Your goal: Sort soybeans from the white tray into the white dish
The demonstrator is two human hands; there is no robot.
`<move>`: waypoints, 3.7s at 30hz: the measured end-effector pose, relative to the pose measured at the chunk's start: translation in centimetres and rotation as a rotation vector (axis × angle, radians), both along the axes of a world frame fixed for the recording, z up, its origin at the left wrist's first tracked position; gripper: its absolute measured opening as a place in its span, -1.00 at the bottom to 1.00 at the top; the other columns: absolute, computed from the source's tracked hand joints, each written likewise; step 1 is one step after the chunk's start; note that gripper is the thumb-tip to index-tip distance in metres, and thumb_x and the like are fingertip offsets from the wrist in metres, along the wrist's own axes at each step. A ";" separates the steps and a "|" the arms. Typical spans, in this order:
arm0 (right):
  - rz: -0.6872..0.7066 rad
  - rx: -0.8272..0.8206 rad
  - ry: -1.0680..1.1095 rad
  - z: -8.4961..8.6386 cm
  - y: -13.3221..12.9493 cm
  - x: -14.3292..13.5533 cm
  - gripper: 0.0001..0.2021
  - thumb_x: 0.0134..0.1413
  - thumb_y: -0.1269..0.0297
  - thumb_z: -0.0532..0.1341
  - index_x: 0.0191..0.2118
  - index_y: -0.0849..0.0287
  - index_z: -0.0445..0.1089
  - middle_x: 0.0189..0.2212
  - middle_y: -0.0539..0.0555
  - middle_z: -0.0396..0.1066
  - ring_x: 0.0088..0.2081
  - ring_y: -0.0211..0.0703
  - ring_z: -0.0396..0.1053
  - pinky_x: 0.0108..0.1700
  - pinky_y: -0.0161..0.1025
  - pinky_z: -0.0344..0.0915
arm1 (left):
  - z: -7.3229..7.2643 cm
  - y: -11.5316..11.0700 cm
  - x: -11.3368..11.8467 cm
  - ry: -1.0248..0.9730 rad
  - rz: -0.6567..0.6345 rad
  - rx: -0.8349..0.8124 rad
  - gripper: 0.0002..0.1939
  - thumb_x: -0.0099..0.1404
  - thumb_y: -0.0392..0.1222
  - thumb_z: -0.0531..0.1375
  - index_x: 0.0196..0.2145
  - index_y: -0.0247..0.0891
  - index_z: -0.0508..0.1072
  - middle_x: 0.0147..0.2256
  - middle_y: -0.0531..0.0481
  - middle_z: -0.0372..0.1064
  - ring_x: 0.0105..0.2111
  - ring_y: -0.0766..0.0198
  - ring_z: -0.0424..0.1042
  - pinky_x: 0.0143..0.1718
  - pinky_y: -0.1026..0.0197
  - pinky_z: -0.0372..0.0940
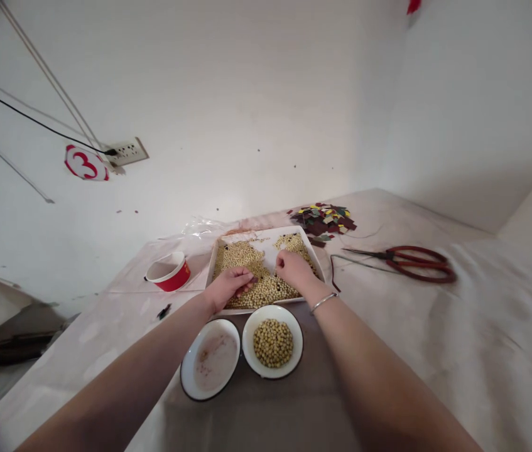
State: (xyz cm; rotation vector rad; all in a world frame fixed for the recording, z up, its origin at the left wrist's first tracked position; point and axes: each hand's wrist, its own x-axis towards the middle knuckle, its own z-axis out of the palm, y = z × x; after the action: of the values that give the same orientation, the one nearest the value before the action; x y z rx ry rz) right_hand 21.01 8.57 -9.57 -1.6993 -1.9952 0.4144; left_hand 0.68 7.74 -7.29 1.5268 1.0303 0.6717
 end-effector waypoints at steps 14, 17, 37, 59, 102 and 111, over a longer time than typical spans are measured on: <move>0.018 0.157 0.122 0.7 -0.3 -0.6 -0.92 -0.02 0.40 0.13 -0.44 0.19 0.37 -0.48 0.05 0.43 -0.41 -0.19 0.34 -0.32 -0.28 0.21 | -0.1 0.0 -0.2 -0.033 -0.013 -0.067 -0.66 0.06 0.04 0.21 -0.44 -0.35 0.38 -0.55 0.10 0.25 -0.63 0.49 0.14 -0.65 0.41 -0.02; 0.077 0.149 0.155 1.6 -1.2 -1.8 -0.90 0.00 0.34 0.15 -0.48 0.16 0.36 -0.50 0.01 0.43 -0.42 -0.21 0.34 -0.34 -0.30 0.21 | -0.1 -0.2 -0.2 -0.047 0.000 -0.085 -0.66 0.07 0.04 0.21 -0.47 -0.34 0.36 -0.59 0.13 0.21 -0.65 0.50 0.10 -0.65 0.41 -0.02; 0.227 0.237 0.096 2.9 -3.3 -3.4 -0.86 0.04 0.39 0.14 -0.50 0.14 0.35 -0.50 0.03 0.39 -0.40 -0.18 0.31 -0.35 -0.27 0.18 | -0.1 -0.4 -0.6 -0.130 0.033 -0.168 -0.67 0.07 0.04 0.21 -0.51 -0.32 0.31 -0.61 0.13 0.18 -0.65 0.48 0.10 -0.64 0.38 -0.03; 0.252 -0.179 -0.233 1.7 -1.9 0.9 -0.95 -0.11 0.42 0.16 -0.46 0.16 0.35 -0.50 0.02 0.40 -0.47 -0.21 0.29 -0.45 -0.31 0.08 | -0.4 -0.3 -0.7 -0.085 -0.017 -0.153 -0.64 0.10 0.07 0.20 -0.44 -0.34 0.33 -0.53 0.09 0.26 -0.62 0.50 0.13 -0.62 0.42 0.03; 0.288 -0.080 -0.096 4.2 -3.4 -1.4 -0.90 -0.03 0.43 0.14 -0.51 0.17 0.33 -0.56 -0.03 0.33 -0.51 -0.29 0.21 -0.48 -0.34 0.03 | -0.2 -0.6 -0.6 -0.090 -0.060 -0.113 -0.70 0.13 0.00 0.19 -0.43 -0.34 0.35 -0.52 0.09 0.24 -0.62 0.50 0.11 -0.62 0.41 0.00; 0.279 -0.036 -0.044 4.7 -4.6 -3.7 -0.92 -0.03 0.43 0.17 -0.48 0.16 0.33 -0.53 -0.01 0.34 -0.47 -0.28 0.23 -0.44 -0.34 0.06 | -0.2 -0.7 -0.8 -0.063 -0.096 -0.114 -0.69 0.12 0.02 0.20 -0.46 -0.33 0.32 -0.62 0.16 0.13 -0.65 0.49 0.05 -0.64 0.39 -0.05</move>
State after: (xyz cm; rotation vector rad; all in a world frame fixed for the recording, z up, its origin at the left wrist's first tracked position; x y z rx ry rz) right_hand 17.29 3.97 -4.88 -1.4640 -2.2784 0.5140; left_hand -0.07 7.06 -7.44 1.4381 0.9266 0.5810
